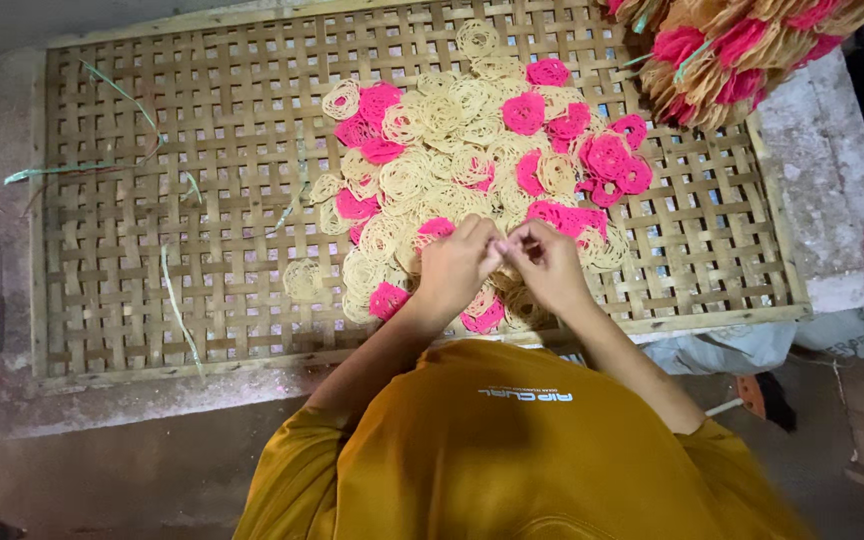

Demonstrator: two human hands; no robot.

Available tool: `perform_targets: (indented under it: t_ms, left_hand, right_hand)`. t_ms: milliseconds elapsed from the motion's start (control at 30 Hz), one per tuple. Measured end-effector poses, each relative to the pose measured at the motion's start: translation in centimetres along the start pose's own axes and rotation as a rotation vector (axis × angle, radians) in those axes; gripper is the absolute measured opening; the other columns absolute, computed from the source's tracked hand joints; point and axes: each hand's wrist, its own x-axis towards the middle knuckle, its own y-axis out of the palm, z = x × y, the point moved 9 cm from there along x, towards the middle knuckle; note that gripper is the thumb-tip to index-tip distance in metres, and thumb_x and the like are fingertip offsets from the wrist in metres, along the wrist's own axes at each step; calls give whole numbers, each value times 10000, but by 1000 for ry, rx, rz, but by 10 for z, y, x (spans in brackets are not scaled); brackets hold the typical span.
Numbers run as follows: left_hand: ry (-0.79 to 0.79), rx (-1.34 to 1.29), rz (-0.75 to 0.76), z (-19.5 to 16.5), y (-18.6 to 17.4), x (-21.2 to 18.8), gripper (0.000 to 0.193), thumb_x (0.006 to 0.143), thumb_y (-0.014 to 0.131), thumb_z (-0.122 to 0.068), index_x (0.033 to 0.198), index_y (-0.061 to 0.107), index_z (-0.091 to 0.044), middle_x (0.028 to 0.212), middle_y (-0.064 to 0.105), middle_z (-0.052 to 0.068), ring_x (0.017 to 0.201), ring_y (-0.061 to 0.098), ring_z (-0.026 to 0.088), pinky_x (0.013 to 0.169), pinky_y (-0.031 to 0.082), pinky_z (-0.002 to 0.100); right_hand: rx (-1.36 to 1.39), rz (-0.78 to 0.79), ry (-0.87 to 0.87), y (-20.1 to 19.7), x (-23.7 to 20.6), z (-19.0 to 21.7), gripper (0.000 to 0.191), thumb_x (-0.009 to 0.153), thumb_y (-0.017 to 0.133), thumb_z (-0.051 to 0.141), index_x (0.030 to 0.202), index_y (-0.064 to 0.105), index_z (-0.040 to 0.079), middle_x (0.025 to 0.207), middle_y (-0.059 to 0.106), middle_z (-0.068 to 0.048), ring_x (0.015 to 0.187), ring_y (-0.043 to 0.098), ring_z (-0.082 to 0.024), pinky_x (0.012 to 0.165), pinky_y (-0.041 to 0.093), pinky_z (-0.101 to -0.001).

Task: The person assembles decorative items by picking up beige and pink coiled pieces from a woven tray and tying them together with green string. They then place the finished bundles onto a growing stack on the right side of the tray.

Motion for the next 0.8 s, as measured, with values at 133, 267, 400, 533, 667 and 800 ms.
perform_targets:
  t_ms: [133,267,400,533,667,800]
  left_hand:
    - [-61,-10,-88,11,-11,5,157,886,739,-187,975,616,-147,939,674,21,666,684,155,558,536,302]
    - [-162,-104,-99,28,-21,12,93,957,705,-159,1045,678,-149,1042,710,8,735,713,115,631,583,259]
    - [-34,-199,-122,6,-28,12,297,928,726,-143,1212,672,-74,1193,643,103,1029,666,197,846,578,349]
    - [-51,-161,-61,-8,-18,5,202,938,732,-190,1135,714,-150,1186,646,36,1049,644,175,897,525,357]
    - [71,-103,-109,-24,-21,-1,205,911,770,-205,1114,748,-183,1109,672,-7,1049,648,182,909,413,375]
    - [66,-66,-137,-25,-24,1,173,908,776,-203,1079,752,-200,1078,678,-32,1023,640,157,896,390,366]
  right_hand:
    - [-32,-75,-131,-17,13,-8,105,975,656,76,878,675,43,813,619,14,650,542,-46,558,445,-216]
    - [257,-43,122,-24,16,-39,180,1038,632,151,880,620,66,697,569,53,597,510,-31,535,404,-222]
    - [237,-59,70,-27,10,-23,188,1040,648,153,883,621,53,708,547,57,620,474,-25,552,388,-222]
    - [241,-71,30,-28,1,0,153,1025,647,133,904,636,42,722,586,53,635,495,-14,563,411,-217]
    - [129,-114,-104,-34,-7,27,128,1025,661,93,927,639,15,752,616,9,682,516,-33,609,439,-230]
    - [3,-134,-189,-38,-12,48,102,993,669,72,927,632,4,753,638,-29,673,550,-65,611,452,-246]
